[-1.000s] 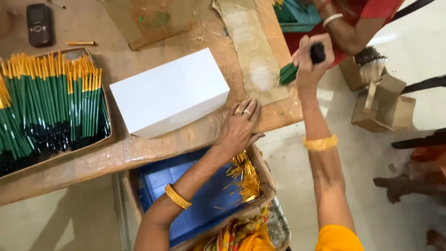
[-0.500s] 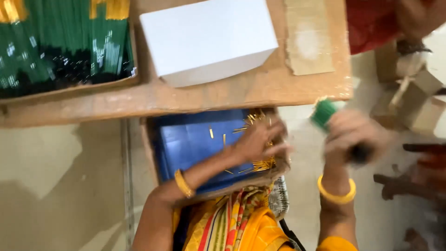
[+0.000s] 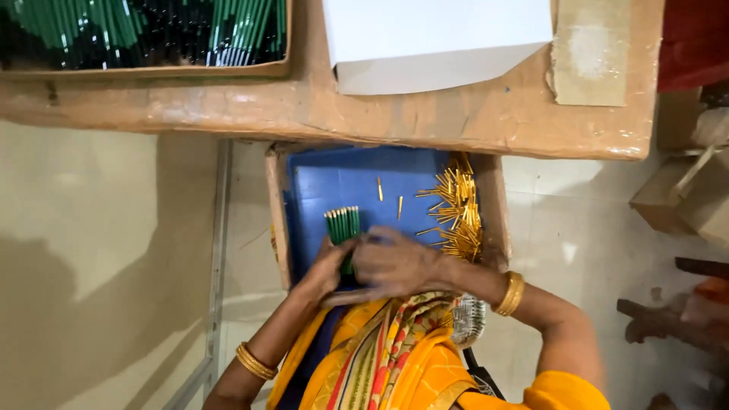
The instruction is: Sorting and grouping green and gold incense sticks for packaging.
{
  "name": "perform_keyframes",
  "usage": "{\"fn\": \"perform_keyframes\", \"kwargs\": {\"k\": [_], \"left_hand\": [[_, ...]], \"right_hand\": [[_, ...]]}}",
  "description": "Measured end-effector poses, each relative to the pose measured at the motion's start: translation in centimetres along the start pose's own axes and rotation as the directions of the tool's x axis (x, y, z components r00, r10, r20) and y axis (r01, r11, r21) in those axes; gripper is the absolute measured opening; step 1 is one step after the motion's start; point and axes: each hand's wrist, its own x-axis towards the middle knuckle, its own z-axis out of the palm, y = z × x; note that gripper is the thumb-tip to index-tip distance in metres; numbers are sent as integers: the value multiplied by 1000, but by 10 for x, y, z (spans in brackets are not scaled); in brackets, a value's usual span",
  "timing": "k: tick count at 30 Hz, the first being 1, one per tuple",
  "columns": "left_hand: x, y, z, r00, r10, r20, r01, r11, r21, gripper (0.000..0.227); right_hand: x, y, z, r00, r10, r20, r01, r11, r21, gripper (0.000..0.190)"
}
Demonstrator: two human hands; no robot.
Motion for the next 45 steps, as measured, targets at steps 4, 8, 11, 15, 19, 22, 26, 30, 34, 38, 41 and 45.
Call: {"fn": "perform_keyframes", "kwargs": {"k": [4,8,11,15,19,22,26,30,34,38,41,45], "left_hand": [[-24,13,0,973,216,-84,-208,973,98,22],[-41,13,7,985,158,-70,-152,985,82,25],[-39,9,4,992,105,-72,-95,987,128,28],[-40,27,12,983,178,-35,-172,976,131,32],[-50,46,27,963,265,41,-268,948,174,34],[-40,51,31,944,321,75,-329,930,163,29],[-41,52,44,934,347,88,-351,936,28,19],[-50,62,60,931,349,111,-343,937,-67,16],[-49,58,58,954,282,100,-271,956,-112,16],[-47,57,56,951,286,120,-273,956,-108,16],[-51,64,61,938,330,104,-327,944,-37,14],[-52,67,52,897,443,5,-394,792,466,15]], "right_hand": [[-33,44,-3,856,499,138,-467,859,-207,37],[-62,70,17,809,525,264,-388,815,-431,39],[-48,74,7,780,530,334,-350,810,-470,35],[-54,75,11,786,602,138,-483,739,-469,29],[-54,47,7,342,918,-201,-908,379,182,16],[-62,35,8,15,995,-103,-720,83,689,17],[-65,27,15,-94,995,22,-254,-46,966,20],[-52,22,4,-58,996,73,-90,-78,993,18],[-53,23,3,5,988,155,-16,-155,988,17],[-56,24,-2,46,986,163,-65,-160,985,15],[-64,27,6,78,985,156,-220,-136,966,13],[-63,30,11,62,970,233,-331,-200,922,14]]}}
